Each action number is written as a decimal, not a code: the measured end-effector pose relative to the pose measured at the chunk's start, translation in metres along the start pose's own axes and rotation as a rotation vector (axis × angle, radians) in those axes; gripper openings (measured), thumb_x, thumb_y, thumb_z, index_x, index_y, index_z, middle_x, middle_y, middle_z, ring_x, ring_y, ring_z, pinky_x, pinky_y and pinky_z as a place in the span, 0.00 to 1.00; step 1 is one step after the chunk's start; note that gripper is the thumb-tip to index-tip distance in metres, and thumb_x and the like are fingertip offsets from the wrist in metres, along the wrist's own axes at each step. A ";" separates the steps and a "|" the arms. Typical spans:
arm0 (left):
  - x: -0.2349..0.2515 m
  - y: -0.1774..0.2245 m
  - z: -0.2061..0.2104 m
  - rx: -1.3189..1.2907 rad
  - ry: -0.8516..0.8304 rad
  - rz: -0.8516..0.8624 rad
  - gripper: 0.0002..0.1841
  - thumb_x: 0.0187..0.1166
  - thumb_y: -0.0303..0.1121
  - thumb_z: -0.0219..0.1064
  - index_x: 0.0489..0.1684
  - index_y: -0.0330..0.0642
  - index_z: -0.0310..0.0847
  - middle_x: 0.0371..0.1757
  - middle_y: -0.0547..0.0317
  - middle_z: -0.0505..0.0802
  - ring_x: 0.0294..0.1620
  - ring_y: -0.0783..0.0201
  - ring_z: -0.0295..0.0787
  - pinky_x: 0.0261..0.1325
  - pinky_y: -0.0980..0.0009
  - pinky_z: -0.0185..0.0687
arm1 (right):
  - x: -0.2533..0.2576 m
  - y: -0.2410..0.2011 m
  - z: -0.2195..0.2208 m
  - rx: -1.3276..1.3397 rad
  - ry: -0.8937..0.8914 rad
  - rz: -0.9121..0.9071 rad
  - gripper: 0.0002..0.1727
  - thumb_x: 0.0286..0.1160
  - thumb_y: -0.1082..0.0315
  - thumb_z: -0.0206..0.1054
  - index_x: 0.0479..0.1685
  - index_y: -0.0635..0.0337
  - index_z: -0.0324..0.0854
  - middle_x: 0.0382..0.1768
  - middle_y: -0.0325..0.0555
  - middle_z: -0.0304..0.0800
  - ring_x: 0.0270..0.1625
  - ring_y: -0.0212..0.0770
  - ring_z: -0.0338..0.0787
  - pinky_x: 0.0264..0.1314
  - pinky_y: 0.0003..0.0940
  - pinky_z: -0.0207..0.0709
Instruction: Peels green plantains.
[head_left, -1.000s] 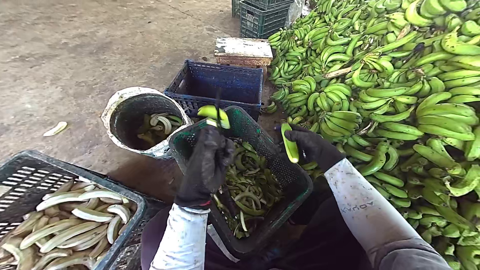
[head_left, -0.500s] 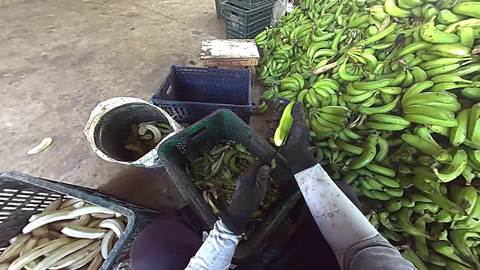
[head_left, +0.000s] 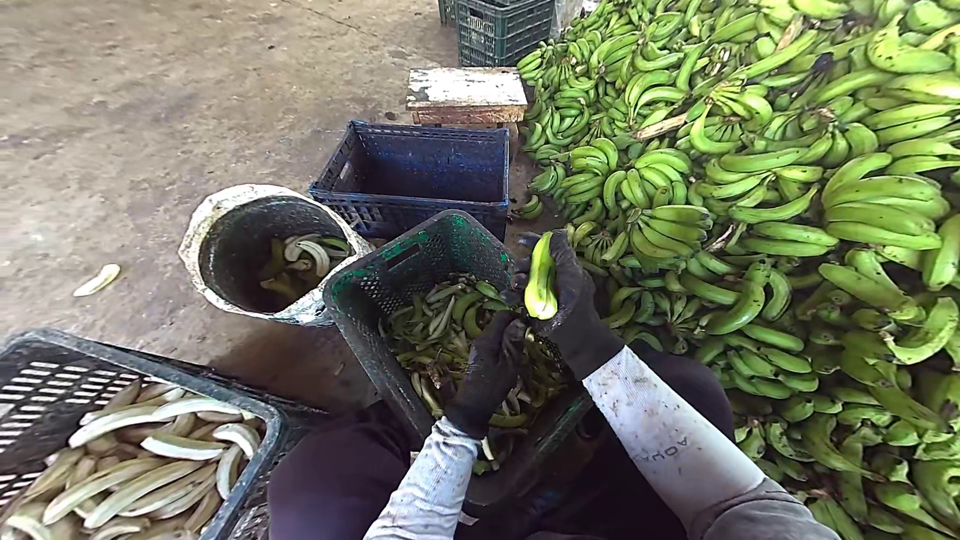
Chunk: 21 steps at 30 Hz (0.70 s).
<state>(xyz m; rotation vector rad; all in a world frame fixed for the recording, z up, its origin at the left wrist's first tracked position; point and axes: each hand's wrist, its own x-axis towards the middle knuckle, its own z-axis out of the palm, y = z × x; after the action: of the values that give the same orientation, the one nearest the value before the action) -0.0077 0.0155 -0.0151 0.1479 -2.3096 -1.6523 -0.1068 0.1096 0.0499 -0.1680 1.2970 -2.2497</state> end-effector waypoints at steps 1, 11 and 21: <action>-0.001 -0.001 -0.001 -0.001 -0.001 -0.009 0.29 0.91 0.55 0.45 0.55 0.38 0.82 0.36 0.66 0.85 0.36 0.77 0.81 0.45 0.75 0.81 | 0.000 0.002 -0.003 -0.019 -0.011 -0.017 0.28 0.90 0.37 0.39 0.66 0.42 0.77 0.34 0.36 0.87 0.31 0.32 0.88 0.34 0.30 0.86; 0.006 -0.007 -0.001 0.268 0.044 0.030 0.27 0.92 0.50 0.46 0.58 0.35 0.84 0.43 0.48 0.91 0.45 0.57 0.89 0.54 0.56 0.84 | 0.025 0.009 -0.010 0.165 0.014 -0.111 0.33 0.93 0.49 0.27 0.53 0.55 0.80 0.21 0.39 0.84 0.22 0.35 0.85 0.25 0.32 0.84; 0.012 0.006 -0.027 0.810 0.011 -0.208 0.21 0.92 0.46 0.52 0.62 0.40 0.84 0.54 0.40 0.92 0.55 0.38 0.91 0.55 0.39 0.83 | -0.013 0.041 -0.025 -0.328 -0.123 -0.087 0.20 0.94 0.62 0.42 0.68 0.55 0.78 0.50 0.41 0.89 0.48 0.30 0.88 0.52 0.26 0.84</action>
<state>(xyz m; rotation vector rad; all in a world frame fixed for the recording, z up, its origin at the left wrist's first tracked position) -0.0105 -0.0098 0.0006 0.5730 -2.8845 -0.6769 -0.0889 0.1194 0.0041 -0.4810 1.6088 -2.0451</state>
